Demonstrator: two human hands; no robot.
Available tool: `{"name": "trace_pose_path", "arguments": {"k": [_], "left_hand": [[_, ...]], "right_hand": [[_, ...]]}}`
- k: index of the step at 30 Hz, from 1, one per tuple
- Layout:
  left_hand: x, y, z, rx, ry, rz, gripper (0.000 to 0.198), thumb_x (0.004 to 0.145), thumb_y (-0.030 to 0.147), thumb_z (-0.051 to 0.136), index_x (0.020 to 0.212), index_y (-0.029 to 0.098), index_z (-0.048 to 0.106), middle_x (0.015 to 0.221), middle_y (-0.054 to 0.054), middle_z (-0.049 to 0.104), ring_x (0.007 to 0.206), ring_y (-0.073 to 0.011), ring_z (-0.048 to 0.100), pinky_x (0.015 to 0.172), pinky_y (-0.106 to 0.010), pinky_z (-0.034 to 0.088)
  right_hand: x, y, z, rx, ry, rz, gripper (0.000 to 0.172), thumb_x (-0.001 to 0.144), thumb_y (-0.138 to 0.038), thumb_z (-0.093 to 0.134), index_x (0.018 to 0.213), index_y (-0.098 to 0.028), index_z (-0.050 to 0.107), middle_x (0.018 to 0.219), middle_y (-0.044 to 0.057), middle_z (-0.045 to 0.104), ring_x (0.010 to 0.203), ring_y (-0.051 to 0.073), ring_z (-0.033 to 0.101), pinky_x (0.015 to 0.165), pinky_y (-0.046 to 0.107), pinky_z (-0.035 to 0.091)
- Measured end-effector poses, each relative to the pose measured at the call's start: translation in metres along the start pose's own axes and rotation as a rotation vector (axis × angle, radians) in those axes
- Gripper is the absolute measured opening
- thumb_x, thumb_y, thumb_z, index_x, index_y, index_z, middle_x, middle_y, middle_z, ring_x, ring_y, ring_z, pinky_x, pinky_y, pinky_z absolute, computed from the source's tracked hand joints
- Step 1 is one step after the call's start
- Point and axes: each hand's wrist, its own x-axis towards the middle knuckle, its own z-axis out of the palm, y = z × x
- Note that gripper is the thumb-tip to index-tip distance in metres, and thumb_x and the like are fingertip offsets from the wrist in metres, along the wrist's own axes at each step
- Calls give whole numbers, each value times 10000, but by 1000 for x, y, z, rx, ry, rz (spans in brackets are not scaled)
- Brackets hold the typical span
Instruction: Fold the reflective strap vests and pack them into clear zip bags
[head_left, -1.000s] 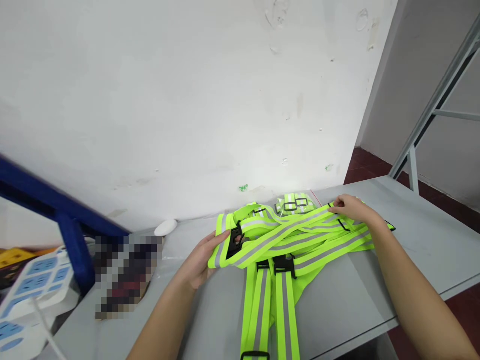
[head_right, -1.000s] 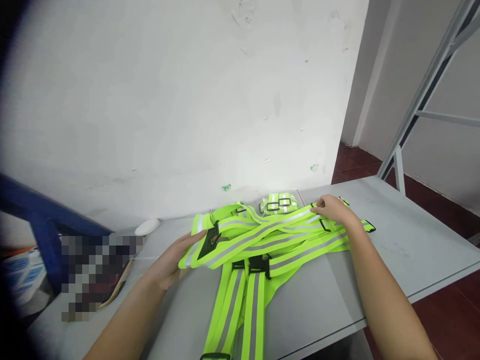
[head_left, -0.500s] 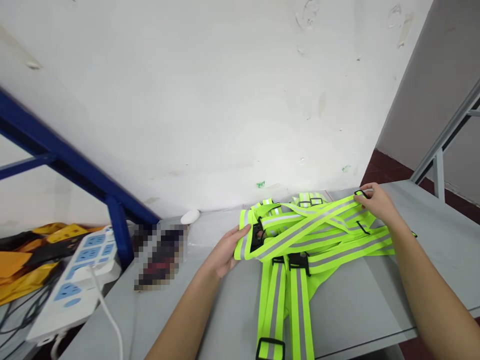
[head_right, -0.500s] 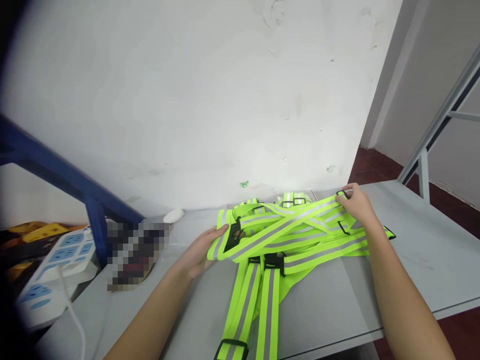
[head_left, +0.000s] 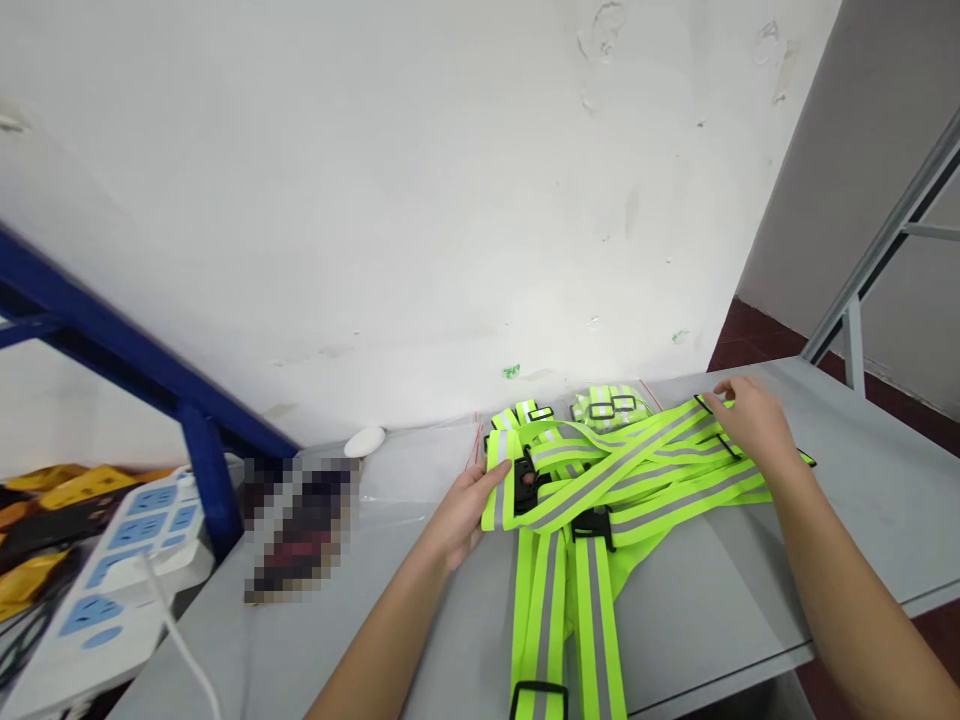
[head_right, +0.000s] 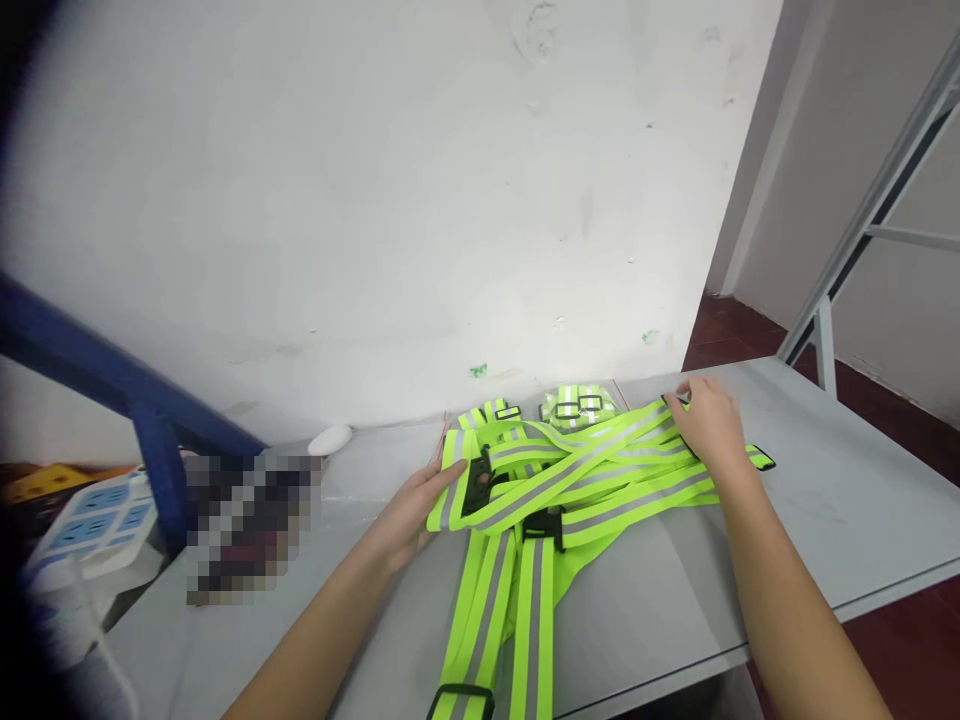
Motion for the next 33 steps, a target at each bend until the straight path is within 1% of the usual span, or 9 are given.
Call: {"name": "trace_pose_path", "arguments": {"k": [4, 8, 15, 18, 21, 23, 26, 31, 33], "left_hand": [[-2, 3, 2, 10, 1, -7, 411, 767, 260, 709, 1156, 150, 632, 997, -130, 741, 862, -276, 721, 726, -321, 595], [-3, 4, 4, 17, 18, -13, 390, 783, 239, 687, 1157, 146, 629, 997, -126, 741, 849, -268, 723, 722, -320, 595], [-3, 3, 7, -59, 48, 53, 405, 813, 207, 645, 1211, 151, 592, 1026, -116, 735, 895, -262, 714, 726, -318, 595], [-8, 1, 15, -104, 81, 95, 413, 828, 194, 623, 1238, 174, 574, 1034, -100, 735, 904, -253, 713, 735, -317, 593], [-12, -2, 22, -118, 63, 71, 373, 827, 227, 635, 1195, 172, 603, 1022, -101, 738, 882, -251, 717, 746, -317, 591], [-14, -3, 23, -122, 25, 27, 360, 811, 244, 659, 1158, 155, 624, 1015, -115, 737, 871, -259, 717, 749, -323, 590], [-14, -5, 21, -160, -30, -8, 376, 794, 252, 681, 1148, 136, 626, 1049, -133, 724, 898, -263, 709, 765, -329, 586], [-17, -9, 25, -231, -11, -13, 370, 793, 219, 661, 1149, 135, 607, 1028, -114, 723, 876, -240, 705, 733, -310, 574], [-19, -11, 27, -255, -29, -33, 318, 812, 212, 621, 1123, 145, 613, 983, -89, 725, 854, -216, 701, 716, -286, 561]], "right_hand": [[-34, 18, -3, -114, -125, 70, 489, 842, -636, 387, 897, -188, 577, 838, 112, 669, 798, 290, 600, 745, 421, 374], [-49, 32, 8, -101, -185, 44, 421, 807, -611, 452, 727, -212, 559, 852, 104, 671, 851, 304, 576, 729, 413, 350], [-44, 36, -3, 177, 27, 171, 338, 833, -552, 439, 714, -236, 464, 609, -9, 592, 609, 199, 542, 750, 365, 345], [-46, 41, -3, 47, 27, 181, 298, 846, -509, 430, 741, -238, 500, 629, 10, 608, 644, 229, 565, 786, 402, 331], [-50, 36, 1, -169, 11, 113, 228, 852, -393, 436, 855, -210, 571, 857, 101, 659, 843, 299, 591, 812, 449, 318], [-55, 18, 0, -238, 94, 32, 250, 861, -324, 425, 979, -179, 591, 1041, 162, 632, 973, 331, 565, 832, 469, 318], [-74, -38, -9, -124, 219, -187, 274, 922, -337, 388, 1040, -201, 594, 1140, 153, 616, 1054, 312, 552, 913, 487, 303], [-127, -156, -11, 116, -43, -842, 463, 909, -459, 495, 1282, -185, 507, 1265, 127, 600, 1180, 283, 523, 1048, 490, 312], [-142, -186, 3, 69, -54, -932, 601, 866, -388, 585, 1377, -120, 418, 1384, 167, 509, 1251, 317, 478, 1057, 514, 338]]}}
